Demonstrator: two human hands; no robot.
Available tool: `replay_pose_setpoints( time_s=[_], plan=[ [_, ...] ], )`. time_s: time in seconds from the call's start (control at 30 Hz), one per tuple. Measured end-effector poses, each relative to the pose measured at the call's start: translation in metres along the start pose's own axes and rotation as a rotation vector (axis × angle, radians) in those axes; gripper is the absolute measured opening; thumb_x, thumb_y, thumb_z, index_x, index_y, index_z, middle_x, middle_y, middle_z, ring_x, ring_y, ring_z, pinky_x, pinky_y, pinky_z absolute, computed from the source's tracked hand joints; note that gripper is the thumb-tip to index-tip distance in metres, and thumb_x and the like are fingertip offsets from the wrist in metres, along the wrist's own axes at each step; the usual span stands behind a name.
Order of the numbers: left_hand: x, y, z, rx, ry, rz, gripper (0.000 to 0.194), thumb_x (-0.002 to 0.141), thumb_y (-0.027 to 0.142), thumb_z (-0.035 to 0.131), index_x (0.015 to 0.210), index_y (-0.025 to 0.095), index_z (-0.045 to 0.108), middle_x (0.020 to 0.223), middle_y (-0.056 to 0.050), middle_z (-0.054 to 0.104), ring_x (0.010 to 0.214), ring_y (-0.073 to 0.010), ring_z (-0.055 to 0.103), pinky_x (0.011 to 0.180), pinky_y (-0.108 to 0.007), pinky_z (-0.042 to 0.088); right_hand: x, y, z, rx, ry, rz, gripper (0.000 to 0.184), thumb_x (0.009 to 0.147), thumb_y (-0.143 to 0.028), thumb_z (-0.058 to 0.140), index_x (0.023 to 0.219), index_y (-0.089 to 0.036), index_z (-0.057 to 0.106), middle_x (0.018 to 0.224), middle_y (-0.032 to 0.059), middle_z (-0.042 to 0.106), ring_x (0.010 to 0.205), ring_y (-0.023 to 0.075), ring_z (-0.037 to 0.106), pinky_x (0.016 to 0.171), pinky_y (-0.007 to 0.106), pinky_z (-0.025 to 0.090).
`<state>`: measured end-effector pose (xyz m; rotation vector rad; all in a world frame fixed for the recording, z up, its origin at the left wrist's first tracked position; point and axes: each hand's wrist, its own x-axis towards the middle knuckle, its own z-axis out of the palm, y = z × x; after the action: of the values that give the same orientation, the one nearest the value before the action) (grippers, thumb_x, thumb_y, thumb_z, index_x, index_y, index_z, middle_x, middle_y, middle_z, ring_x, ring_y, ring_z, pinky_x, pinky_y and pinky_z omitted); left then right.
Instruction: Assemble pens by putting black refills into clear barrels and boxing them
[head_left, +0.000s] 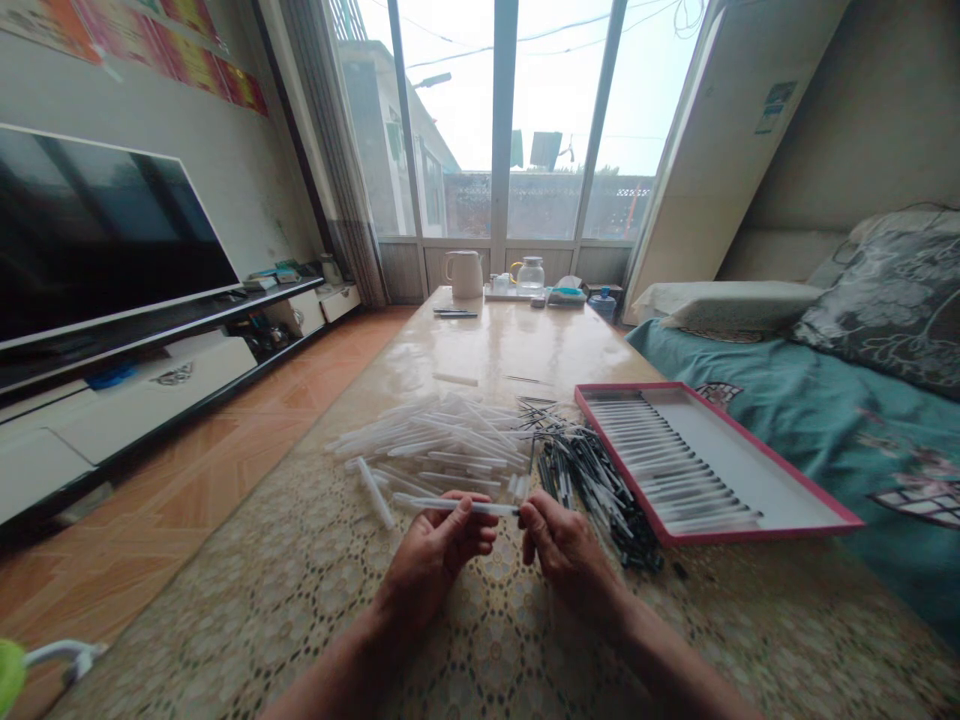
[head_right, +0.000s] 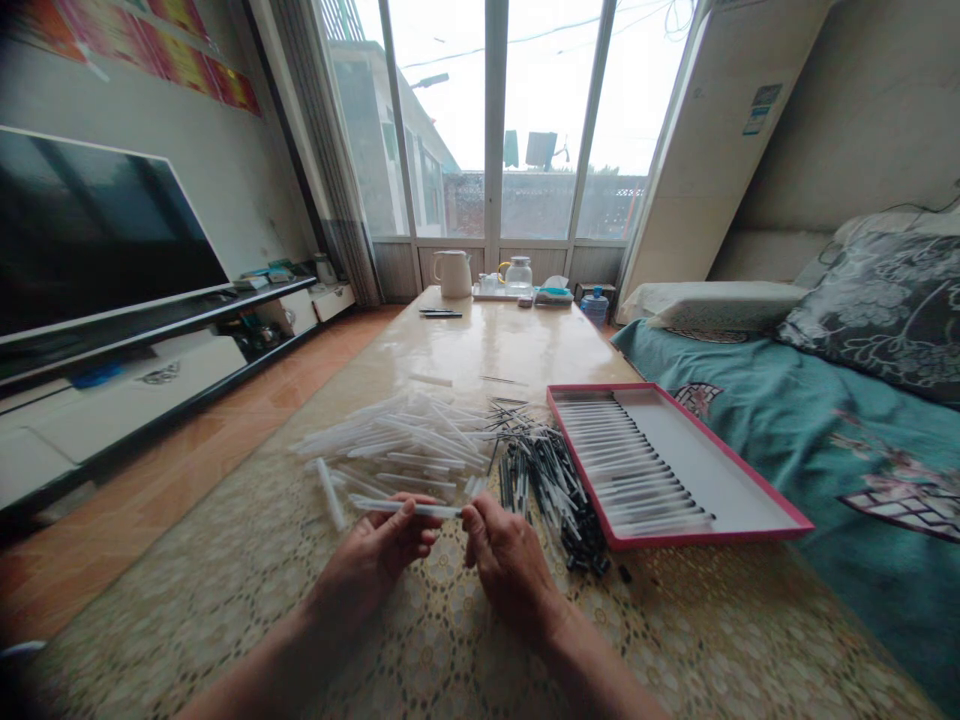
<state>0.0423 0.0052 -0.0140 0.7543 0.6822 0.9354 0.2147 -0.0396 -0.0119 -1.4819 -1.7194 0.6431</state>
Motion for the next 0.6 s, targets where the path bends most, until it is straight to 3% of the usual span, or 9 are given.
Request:
replay_pose_setpoints(
  time_s=[0.13,0.3,0.5,0.6],
  plan=[
    [-0.0003,0.0009,0.0007,-0.007,0.019,0.005,0.023,0.074,0.028,0.071,0.087,0.010,0.068,0.074,-0.009,0.072,0.063,-0.0146,0.065,0.060,-0.024,0.050,-0.0003,-0.0015,-0.0009,0.007,0.015,-0.019,0.025,0.094,-0.040,0.034,0.084,-0.022,0.048,0.058,-0.0021,0.062,0.051,0.0125,0.057,0.051,0.020,0.034],
    [-0.0005,0.0013,0.0012,-0.006,-0.017,-0.002,0.023,0.074,0.029,0.070,0.087,0.010,0.068,0.073,-0.009,0.071,0.060,-0.0135,0.065,0.058,-0.023,0.049,-0.0004,-0.0020,-0.0005,0.027,-0.011,0.004,0.037,0.095,-0.043,0.027,0.071,-0.022,0.044,0.055,-0.0021,0.060,0.050,0.0119,0.055,0.051,0.020,0.034],
    [0.0000,0.0004,0.0002,-0.009,0.002,0.008,0.022,0.076,0.028,0.068,0.088,0.010,0.068,0.075,-0.009,0.072,0.063,-0.0140,0.065,0.060,-0.023,0.051,0.0006,-0.0023,-0.0011,-0.008,0.010,-0.015,0.024,0.094,-0.038,0.034,0.086,-0.021,0.048,0.058,-0.0031,0.062,0.052,0.0122,0.057,0.053,0.020,0.034],
    [0.0003,0.0001,0.0005,-0.008,-0.013,-0.005,0.022,0.075,0.029,0.069,0.087,0.010,0.068,0.073,-0.009,0.072,0.061,-0.0135,0.065,0.058,-0.022,0.050,0.0003,-0.0021,-0.0008,-0.008,-0.009,-0.009,0.030,0.095,-0.039,0.030,0.076,-0.022,0.046,0.057,-0.0024,0.062,0.052,0.0121,0.057,0.053,0.020,0.034]
  ],
)
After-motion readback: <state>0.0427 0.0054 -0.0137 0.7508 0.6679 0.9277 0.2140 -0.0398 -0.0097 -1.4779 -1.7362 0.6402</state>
